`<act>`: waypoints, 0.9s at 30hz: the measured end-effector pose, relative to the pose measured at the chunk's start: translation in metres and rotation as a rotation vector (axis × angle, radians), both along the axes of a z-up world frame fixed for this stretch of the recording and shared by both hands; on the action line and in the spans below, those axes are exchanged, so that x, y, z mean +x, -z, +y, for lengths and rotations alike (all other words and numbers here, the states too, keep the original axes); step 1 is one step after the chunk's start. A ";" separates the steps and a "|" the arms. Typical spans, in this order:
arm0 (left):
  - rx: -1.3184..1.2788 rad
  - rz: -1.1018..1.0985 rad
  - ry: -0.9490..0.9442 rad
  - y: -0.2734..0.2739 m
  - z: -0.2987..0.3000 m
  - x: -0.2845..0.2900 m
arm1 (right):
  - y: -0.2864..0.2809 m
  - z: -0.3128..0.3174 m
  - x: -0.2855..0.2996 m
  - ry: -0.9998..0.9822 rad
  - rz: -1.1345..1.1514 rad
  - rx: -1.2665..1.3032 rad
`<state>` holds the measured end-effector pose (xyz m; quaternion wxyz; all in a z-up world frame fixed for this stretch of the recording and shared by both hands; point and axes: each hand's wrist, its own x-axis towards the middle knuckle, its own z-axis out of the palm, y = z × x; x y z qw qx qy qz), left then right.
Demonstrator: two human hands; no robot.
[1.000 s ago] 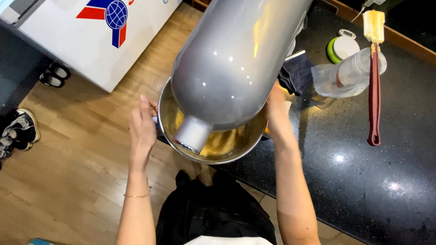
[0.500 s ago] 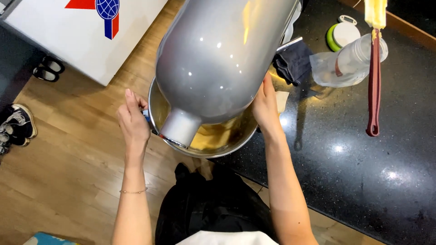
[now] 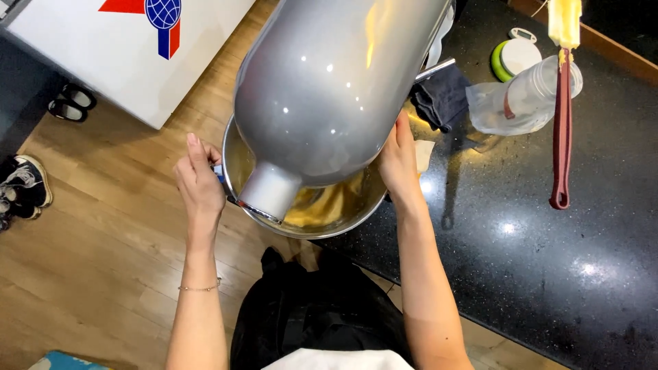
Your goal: Mix dough in a stand mixer, scrape the bowl with a spatula, and add liquid.
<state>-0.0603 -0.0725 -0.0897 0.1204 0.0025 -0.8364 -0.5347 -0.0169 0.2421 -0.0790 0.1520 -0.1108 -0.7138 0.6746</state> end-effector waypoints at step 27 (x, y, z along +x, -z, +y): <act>0.009 0.006 0.000 -0.001 0.001 0.001 | 0.005 0.003 -0.003 -0.020 0.084 0.035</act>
